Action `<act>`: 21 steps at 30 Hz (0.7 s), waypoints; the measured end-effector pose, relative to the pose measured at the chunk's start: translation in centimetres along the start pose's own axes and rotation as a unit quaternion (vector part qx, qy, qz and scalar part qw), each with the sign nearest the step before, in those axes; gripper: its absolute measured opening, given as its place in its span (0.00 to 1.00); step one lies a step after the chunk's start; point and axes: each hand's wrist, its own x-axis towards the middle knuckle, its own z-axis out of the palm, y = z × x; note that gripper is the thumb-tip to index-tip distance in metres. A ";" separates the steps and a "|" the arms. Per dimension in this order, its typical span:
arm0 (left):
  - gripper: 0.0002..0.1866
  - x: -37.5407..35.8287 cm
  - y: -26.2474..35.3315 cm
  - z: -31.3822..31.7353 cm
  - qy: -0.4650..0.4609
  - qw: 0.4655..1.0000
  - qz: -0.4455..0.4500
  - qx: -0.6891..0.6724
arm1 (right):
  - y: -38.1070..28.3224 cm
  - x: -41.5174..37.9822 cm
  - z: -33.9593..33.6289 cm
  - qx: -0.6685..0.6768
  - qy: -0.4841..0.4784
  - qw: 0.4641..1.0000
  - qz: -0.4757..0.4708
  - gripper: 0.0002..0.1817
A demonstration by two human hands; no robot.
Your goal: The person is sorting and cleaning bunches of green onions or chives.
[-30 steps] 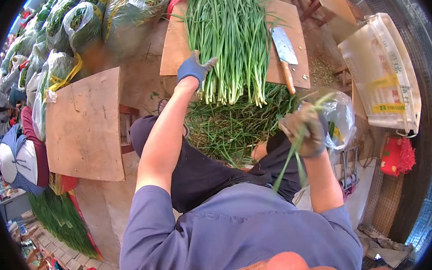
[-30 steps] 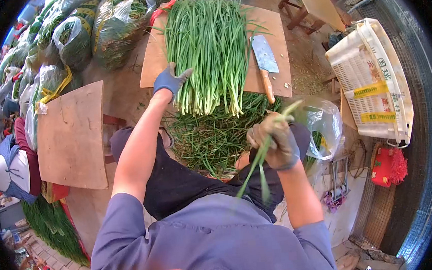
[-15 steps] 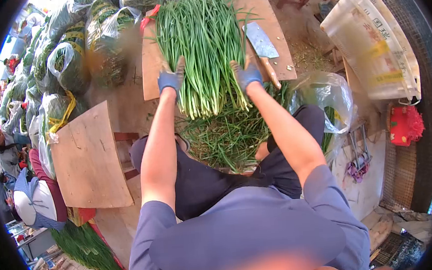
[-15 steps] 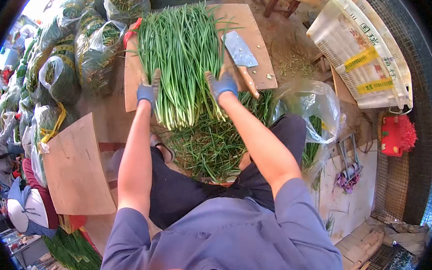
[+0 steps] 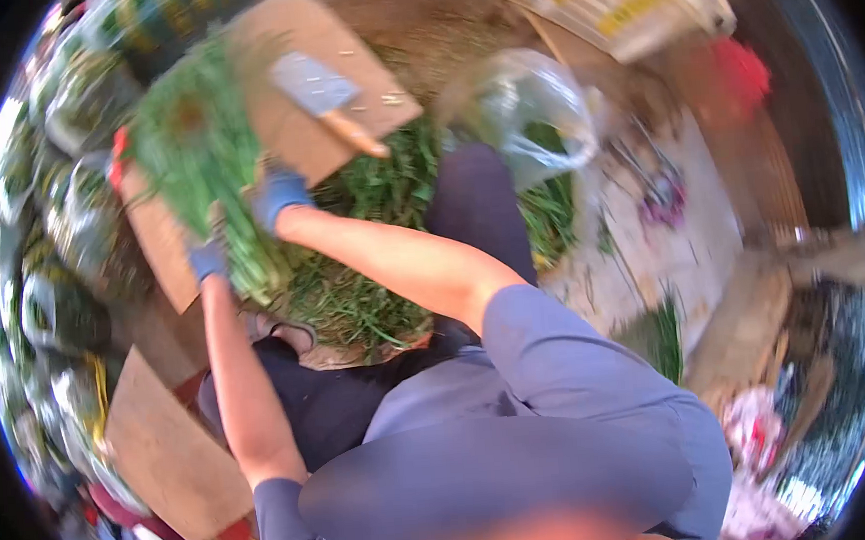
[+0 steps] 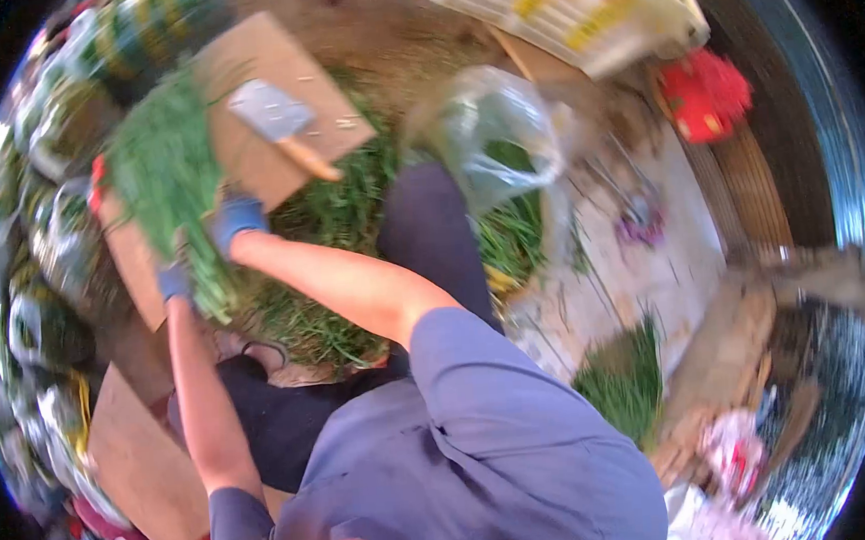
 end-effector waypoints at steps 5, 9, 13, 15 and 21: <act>0.32 1.5 -5.3 -5.4 -0.075 0.974 0.072 -0.202 | 7.1 -10.2 -11.6 0.157 0.169 0.951 -0.207 0.30; 0.28 -5.7 6.1 -6.6 0.183 0.915 0.303 0.195 | 20.0 -19.4 -22.8 0.221 0.301 0.918 -0.133 0.14; 0.25 -13.2 19.0 -2.7 0.023 0.962 0.272 0.003 | 46.7 -25.7 -18.1 0.232 0.112 0.924 0.283 0.17; 0.24 -16.7 25.1 1.7 -0.136 0.945 0.295 -0.028 | 51.5 -25.4 -17.1 0.395 0.119 0.835 0.365 0.23; 0.40 -24.8 36.9 19.8 -0.423 0.778 0.449 0.119 | 50.6 -13.5 -22.4 0.637 0.209 0.722 0.171 0.29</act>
